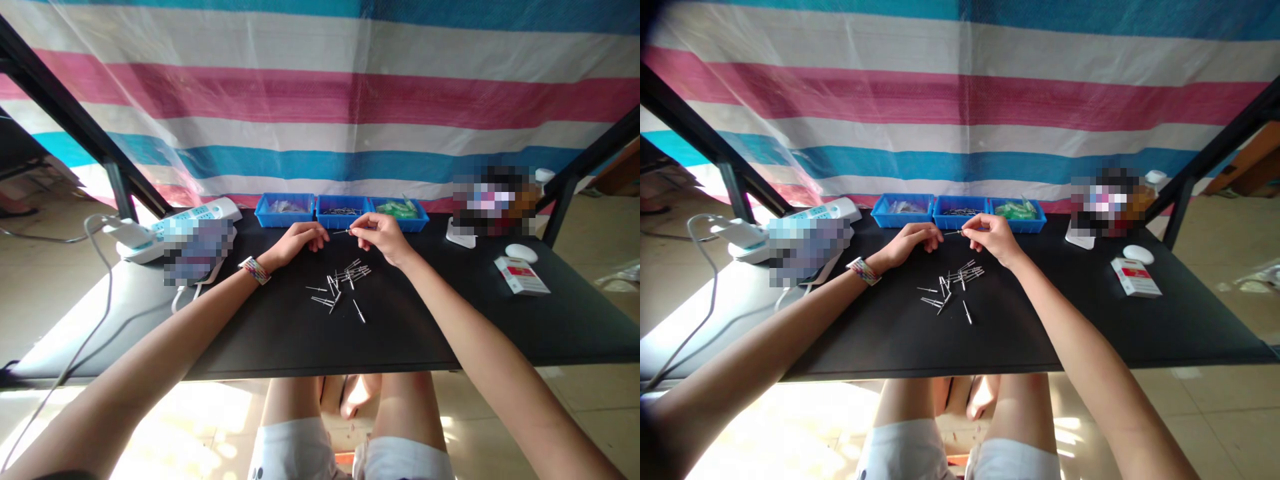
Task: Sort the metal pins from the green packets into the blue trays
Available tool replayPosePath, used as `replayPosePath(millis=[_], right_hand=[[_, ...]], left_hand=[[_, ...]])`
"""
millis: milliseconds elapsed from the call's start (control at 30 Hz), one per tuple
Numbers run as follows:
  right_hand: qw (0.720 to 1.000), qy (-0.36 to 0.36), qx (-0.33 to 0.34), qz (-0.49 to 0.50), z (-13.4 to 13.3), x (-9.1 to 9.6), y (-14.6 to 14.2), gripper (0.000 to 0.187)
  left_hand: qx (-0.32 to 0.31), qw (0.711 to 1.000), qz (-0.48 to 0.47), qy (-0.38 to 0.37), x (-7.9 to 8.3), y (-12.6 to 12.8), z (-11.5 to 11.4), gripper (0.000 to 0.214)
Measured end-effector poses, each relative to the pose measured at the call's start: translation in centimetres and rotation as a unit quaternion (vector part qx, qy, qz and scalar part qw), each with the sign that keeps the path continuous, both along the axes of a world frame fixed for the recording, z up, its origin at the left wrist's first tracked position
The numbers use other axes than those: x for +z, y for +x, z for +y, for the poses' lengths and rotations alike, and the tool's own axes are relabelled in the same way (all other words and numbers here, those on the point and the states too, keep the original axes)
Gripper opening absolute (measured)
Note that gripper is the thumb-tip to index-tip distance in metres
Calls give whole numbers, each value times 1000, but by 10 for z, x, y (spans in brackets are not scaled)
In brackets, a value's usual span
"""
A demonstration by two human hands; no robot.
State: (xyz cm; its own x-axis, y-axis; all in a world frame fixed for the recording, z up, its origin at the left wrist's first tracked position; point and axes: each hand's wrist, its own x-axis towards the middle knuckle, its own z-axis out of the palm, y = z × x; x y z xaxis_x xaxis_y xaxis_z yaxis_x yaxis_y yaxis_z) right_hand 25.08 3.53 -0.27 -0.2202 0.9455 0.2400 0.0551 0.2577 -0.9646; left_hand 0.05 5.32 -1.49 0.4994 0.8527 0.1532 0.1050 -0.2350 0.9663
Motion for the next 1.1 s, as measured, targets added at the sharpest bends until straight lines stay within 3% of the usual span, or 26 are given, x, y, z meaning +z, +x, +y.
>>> replayPosePath(millis=[133,333,700,1100], right_hand=[[1000,-16,-8,10,-2,-16,-20,37],[1000,-17,-16,7,-3,-29,-28,28],[999,-22,-14,21,1,-32,-27,29],[999,-6,-22,43,0,-31,-28,34]], left_hand=[[4,1000,15,-9,-2,1,2,52],[9,1000,26,-13,-8,0,5,44],[26,999,38,20,-8,0,4,44],[21,998,59,5,-5,2,3,51]])
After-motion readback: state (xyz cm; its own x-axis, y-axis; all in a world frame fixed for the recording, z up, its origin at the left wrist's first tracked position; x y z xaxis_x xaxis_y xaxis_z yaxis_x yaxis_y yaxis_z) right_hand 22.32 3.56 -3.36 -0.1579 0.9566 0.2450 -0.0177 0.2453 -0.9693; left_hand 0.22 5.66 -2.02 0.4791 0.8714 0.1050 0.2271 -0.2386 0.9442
